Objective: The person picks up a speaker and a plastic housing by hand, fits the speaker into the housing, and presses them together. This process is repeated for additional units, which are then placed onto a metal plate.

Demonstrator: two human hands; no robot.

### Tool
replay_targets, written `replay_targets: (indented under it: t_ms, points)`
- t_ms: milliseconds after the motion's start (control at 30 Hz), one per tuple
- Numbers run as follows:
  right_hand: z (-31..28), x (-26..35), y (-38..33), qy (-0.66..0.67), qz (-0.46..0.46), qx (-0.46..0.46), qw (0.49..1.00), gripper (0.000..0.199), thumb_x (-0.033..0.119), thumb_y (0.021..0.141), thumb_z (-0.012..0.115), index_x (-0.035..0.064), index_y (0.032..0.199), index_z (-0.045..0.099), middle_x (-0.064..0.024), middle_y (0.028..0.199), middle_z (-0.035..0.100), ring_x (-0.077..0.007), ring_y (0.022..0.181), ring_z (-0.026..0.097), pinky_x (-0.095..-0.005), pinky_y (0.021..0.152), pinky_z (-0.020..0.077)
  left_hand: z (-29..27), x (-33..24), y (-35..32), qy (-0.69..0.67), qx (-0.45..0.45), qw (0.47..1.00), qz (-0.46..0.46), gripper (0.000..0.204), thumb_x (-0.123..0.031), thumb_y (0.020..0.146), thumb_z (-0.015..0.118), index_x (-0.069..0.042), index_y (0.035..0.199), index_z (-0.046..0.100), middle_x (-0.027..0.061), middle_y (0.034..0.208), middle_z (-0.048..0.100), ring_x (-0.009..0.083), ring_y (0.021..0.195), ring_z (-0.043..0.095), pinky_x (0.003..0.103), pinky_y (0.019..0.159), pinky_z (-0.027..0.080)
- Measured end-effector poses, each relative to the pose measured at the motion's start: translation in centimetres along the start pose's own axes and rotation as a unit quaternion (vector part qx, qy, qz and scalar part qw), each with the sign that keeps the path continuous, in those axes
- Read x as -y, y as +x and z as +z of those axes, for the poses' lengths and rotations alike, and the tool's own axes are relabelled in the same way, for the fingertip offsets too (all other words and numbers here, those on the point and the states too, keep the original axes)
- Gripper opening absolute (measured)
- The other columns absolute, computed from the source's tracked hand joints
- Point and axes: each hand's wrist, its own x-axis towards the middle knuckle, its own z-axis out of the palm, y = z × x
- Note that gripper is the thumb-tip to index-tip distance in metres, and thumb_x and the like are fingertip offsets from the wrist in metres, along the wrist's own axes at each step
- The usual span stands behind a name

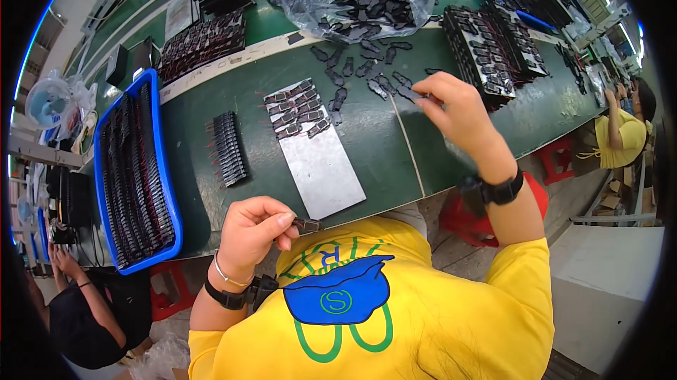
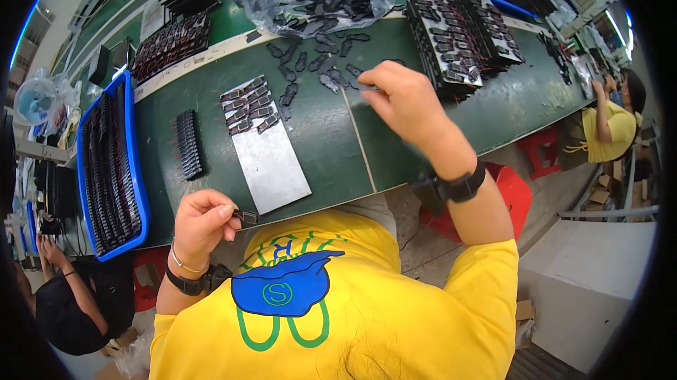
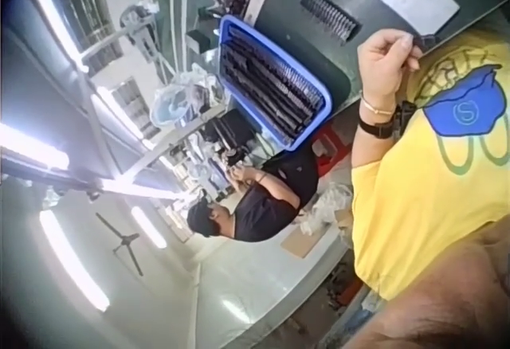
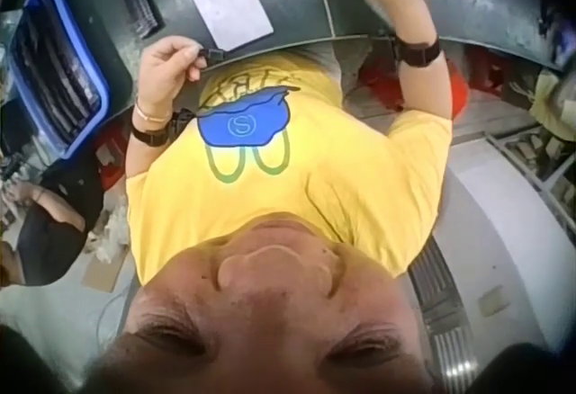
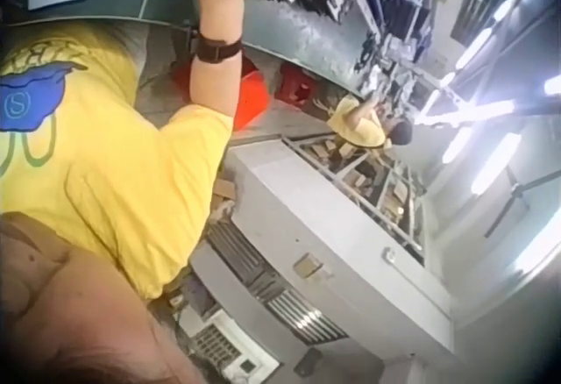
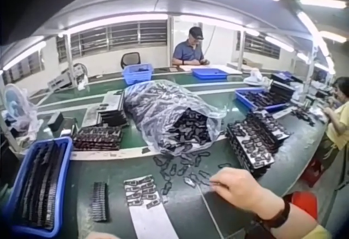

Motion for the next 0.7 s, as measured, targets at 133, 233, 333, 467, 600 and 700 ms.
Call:
replay_targets:
  t_ms: [133, 233, 333, 467, 600, 700]
  points:
    - [-0.7, -2.4, 2.1, -0.091, -0.036, 0.107, 0.989, 0.02, 0.009, 0.077, 0.071, 0.0013, 0.095, 0.064, -0.0116, 0.082, 0.063, -0.0272, 0.068, 0.062, -0.034, 0.062, 0.0505, -0.3, -0.1, 0.3, -0.023, 0.014, 1.0, 0.01, 0.009, -0.004, 0.088, 0.061, 0.004, 0.088, 0.065, 0.0119, 0.074, 0.068, 0.0115, 0.056, 0.062, 0.022, 0.052, 0.051]
    - [0.6, -2.1, 2.6, -0.159, -0.044, 0.138, 0.977, 0.023, 0.01, 0.078, 0.069, 0.0023, 0.099, 0.065, -0.0122, 0.083, 0.064, -0.0268, 0.07, 0.063, -0.0341, 0.062, 0.0504, -0.5, -0.2, 0.4, -0.029, 0.018, 0.999, 0.0, 0.008, -0.003, 0.088, 0.062, 0.005, 0.088, 0.065, 0.0122, 0.074, 0.068, 0.0119, 0.056, 0.062, 0.022, 0.053, 0.051]
    - [1.5, 0.2, 2.3, -0.13, 0.039, 0.169, 0.976, 0.024, 0.009, 0.078, 0.069, 0.0031, 0.1, 0.065, -0.0115, 0.082, 0.063, -0.027, 0.07, 0.062, -0.0346, 0.063, 0.0504, -0.7, -0.5, 0.3, -0.03, 0.01, 0.999, -0.008, 0.008, -0.002, 0.087, 0.062, 0.005, 0.088, 0.065, 0.0122, 0.074, 0.068, 0.0119, 0.056, 0.062, 0.022, 0.053, 0.051]
    - [1.3, 1.0, 1.6, 0.076, 0.164, 0.134, 0.974, 0.024, 0.008, 0.077, 0.068, 0.0043, 0.101, 0.065, -0.0111, 0.082, 0.062, -0.0277, 0.071, 0.062, -0.0359, 0.062, 0.0502, -1.1, -0.5, 0.6, -0.026, -0.004, 1.0, -0.007, 0.008, -0.003, 0.087, 0.062, 0.005, 0.087, 0.064, 0.0141, 0.074, 0.068, 0.0138, 0.054, 0.063, 0.023, 0.051, 0.053]
    - [-0.9, -0.1, 2.3, 0.026, 0.032, 0.15, 0.988, 0.023, 0.006, 0.076, 0.066, 0.0052, 0.099, 0.065, -0.0109, 0.086, 0.06, -0.0285, 0.073, 0.061, -0.0372, 0.063, 0.0501, -1.0, -0.9, 0.9, -0.028, 0.001, 1.0, -0.014, 0.007, -0.003, 0.088, 0.061, 0.004, 0.088, 0.064, 0.0128, 0.074, 0.068, 0.0123, 0.056, 0.063, 0.022, 0.053, 0.052]
    - [-1.1, -1.1, 3.5, -0.078, -0.107, 0.188, 0.973, 0.024, 0.004, 0.075, 0.065, 0.0057, 0.098, 0.065, -0.0109, 0.088, 0.059, -0.0291, 0.077, 0.06, -0.0377, 0.066, 0.0499, -0.8, -1.2, 1.3, -0.027, 0.007, 0.999, -0.021, 0.008, -0.003, 0.088, 0.061, 0.004, 0.09, 0.065, 0.0116, 0.075, 0.068, 0.011, 0.057, 0.062, 0.021, 0.054, 0.052]
